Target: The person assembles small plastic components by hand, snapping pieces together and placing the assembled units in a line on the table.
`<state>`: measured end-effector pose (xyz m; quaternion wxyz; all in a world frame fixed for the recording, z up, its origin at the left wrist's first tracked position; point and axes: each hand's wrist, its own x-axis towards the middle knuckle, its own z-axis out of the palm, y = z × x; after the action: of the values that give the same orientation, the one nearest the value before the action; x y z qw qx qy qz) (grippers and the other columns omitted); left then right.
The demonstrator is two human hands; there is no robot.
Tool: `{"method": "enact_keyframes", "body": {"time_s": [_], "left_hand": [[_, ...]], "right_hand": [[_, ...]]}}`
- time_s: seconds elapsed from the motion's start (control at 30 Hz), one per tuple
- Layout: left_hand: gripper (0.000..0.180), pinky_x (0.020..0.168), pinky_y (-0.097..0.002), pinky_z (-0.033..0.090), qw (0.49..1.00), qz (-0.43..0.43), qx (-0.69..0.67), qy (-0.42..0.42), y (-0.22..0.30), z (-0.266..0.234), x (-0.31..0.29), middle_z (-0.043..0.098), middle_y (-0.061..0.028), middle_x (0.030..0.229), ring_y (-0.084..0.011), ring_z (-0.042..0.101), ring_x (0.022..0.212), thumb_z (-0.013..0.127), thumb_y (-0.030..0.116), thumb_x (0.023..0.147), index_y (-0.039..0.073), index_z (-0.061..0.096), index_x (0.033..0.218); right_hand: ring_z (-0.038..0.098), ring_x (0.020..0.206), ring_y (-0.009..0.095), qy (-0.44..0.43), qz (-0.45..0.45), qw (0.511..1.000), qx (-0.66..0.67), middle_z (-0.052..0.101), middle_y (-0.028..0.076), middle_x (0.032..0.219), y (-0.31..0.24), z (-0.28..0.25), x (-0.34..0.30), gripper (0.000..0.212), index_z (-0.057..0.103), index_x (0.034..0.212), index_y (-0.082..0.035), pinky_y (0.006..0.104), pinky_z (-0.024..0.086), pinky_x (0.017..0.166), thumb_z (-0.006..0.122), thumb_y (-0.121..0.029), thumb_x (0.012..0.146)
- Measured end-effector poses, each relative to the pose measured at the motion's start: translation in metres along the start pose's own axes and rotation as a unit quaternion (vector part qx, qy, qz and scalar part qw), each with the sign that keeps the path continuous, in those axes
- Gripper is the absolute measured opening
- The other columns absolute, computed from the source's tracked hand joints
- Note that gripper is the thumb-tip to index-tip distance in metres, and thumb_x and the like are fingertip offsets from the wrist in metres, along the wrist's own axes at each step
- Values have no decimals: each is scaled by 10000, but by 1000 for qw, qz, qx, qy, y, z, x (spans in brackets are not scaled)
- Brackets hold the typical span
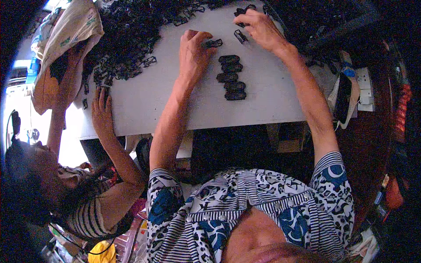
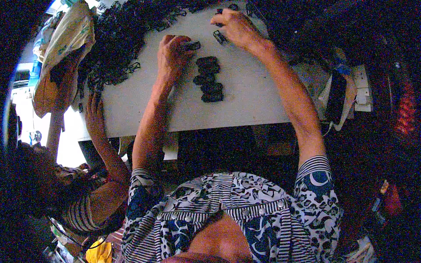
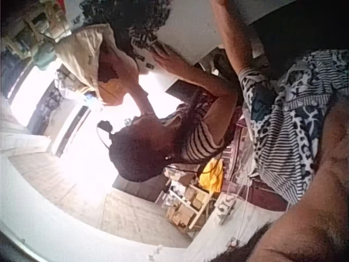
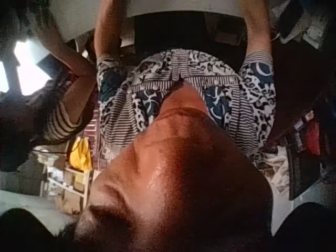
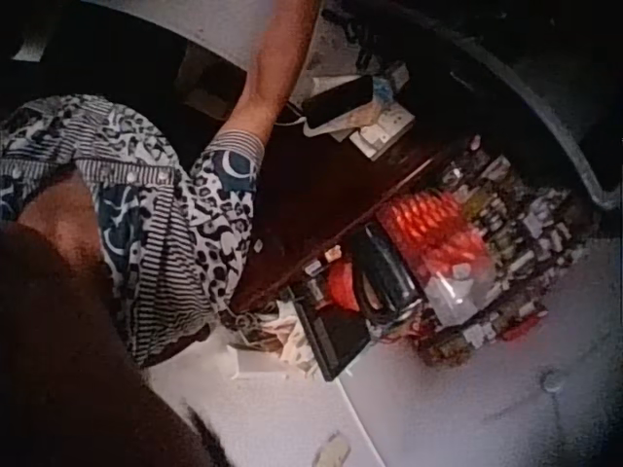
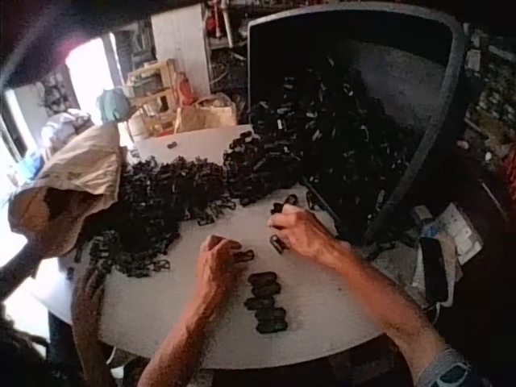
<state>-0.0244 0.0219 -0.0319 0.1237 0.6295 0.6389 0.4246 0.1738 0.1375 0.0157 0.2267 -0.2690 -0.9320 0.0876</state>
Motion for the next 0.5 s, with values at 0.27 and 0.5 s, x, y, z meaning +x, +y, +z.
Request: {"method": "enact_keyframes", "body": {"time_s": [0.27,0.5], "left_hand": [[266,793,-384,483,997,38,64,28,-4,1,1,613,-115,959,-310,586,907,759,91,653,84,687,909],[280,843,-405,428,1000,12,13,-1,2,-1,-4,579,-118,965,-319,518,949,746,64,639,61,674,909]], "right_hand": [[578,883,293,-110,-67,991,-37,531,110,901,-3,1,-1,203,638,933,-64,380,480,762,578,41,769],[572,945,304,-95,-48,992,-74,549,100,948,-22,-7,-9,186,607,868,-19,391,481,785,698,-83,718]]}}
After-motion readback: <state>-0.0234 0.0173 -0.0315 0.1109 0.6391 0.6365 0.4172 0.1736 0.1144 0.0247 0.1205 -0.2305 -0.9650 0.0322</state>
